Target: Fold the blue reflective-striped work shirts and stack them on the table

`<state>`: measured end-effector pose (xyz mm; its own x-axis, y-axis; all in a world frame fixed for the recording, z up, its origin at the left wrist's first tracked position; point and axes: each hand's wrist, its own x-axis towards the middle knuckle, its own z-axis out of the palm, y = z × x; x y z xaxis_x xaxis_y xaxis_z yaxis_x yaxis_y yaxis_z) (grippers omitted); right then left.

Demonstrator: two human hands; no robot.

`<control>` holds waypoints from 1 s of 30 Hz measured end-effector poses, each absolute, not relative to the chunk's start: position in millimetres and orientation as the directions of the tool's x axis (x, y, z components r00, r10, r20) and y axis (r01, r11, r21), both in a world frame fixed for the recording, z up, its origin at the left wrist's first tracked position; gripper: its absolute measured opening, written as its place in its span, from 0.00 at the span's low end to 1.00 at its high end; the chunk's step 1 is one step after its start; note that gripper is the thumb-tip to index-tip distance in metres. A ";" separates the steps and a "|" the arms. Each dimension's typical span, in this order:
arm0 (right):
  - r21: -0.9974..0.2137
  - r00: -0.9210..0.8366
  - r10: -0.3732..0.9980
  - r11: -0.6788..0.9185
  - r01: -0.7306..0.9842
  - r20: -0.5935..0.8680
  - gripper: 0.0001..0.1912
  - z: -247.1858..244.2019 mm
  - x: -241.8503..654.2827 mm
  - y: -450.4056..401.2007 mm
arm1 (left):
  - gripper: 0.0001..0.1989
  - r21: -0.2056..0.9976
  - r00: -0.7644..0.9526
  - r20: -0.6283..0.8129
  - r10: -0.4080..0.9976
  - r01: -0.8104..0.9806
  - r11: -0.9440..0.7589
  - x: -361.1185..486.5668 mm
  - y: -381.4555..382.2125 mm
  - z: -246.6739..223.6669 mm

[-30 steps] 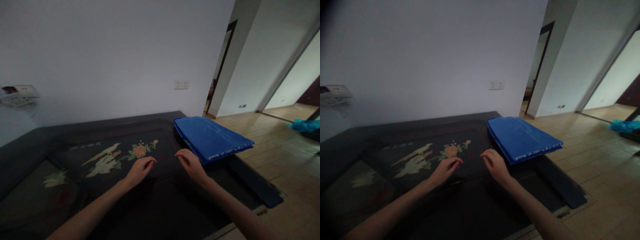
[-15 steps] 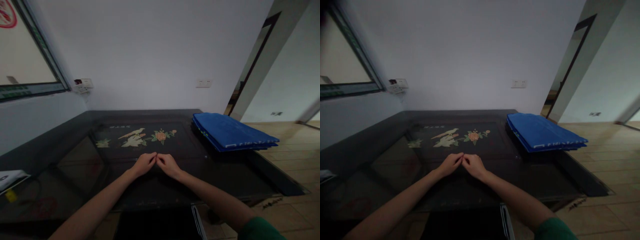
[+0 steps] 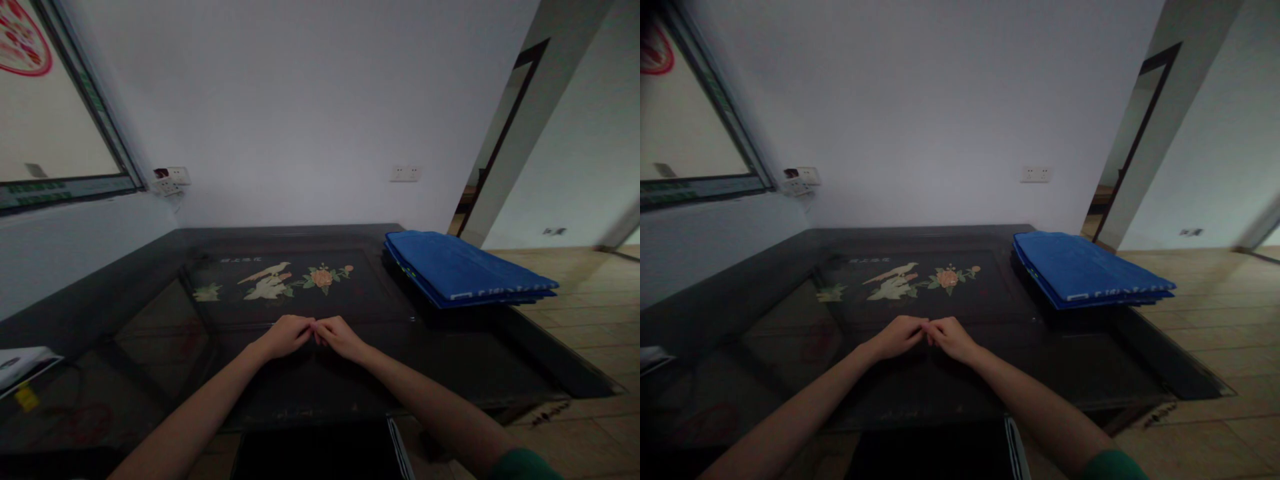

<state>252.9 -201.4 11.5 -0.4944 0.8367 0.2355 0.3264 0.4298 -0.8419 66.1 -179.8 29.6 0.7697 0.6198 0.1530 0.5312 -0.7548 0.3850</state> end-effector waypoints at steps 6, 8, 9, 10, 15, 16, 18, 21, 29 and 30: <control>-0.794 -0.495 0.834 0.464 0.393 0.242 0.29 9.5 252.0 -200.8 | 0.11 0.372 0.772 0.149 0.618 0.535 -0.759 66.1 -183.4 34.9; -0.785 -0.495 0.834 0.468 0.405 0.242 0.29 9.7 252.0 -200.4 | 0.11 0.373 0.770 0.141 0.622 0.541 -0.754 66.2 -183.9 35.5; -0.781 -0.496 0.834 0.471 0.410 0.242 0.28 10.0 252.1 -200.3 | 0.11 0.374 0.768 0.141 0.625 0.543 -0.752 66.2 -183.9 35.4; -0.778 -0.496 0.834 0.473 0.414 0.243 0.28 10.3 252.4 -200.2 | 0.10 0.373 0.766 0.141 0.627 0.545 -0.750 66.2 -183.9 35.3; -0.774 -0.493 0.832 0.480 0.413 0.253 0.26 11.5 254.1 -199.4 | 0.09 0.352 0.769 0.146 0.623 0.548 -0.759 66.1 -183.9 33.8; -0.772 -0.492 0.832 0.483 0.413 0.258 0.25 11.6 254.4 -199.2 | 0.08 0.344 0.768 0.148 0.623 0.550 -0.761 66.1 -184.0 33.6; -0.770 -0.492 0.830 0.488 0.412 0.263 0.23 11.5 254.7 -198.8 | 0.07 0.321 0.768 0.150 0.623 0.558 -0.765 66.2 -184.0 33.2; -0.780 -0.498 0.828 0.483 0.399 0.257 0.20 10.9 254.7 -198.5 | 0.06 0.284 0.768 0.139 0.625 0.574 -0.768 66.4 -184.1 32.9; -0.765 -0.503 0.827 0.488 0.420 0.251 0.19 9.4 254.7 -198.1 | 0.06 0.287 0.771 0.135 0.622 0.571 -0.769 67.1 -186.0 35.7; -0.761 -0.504 0.826 0.491 0.424 0.252 0.19 9.5 254.8 -198.1 | 0.06 0.294 0.772 0.131 0.622 0.569 -0.768 67.2 -186.3 36.4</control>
<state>254.8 -198.1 9.5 -0.5039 0.8263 0.2518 0.4243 0.4907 -0.7611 67.2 -186.3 36.4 0.7724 0.6215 0.1306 0.5686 -0.7684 0.2938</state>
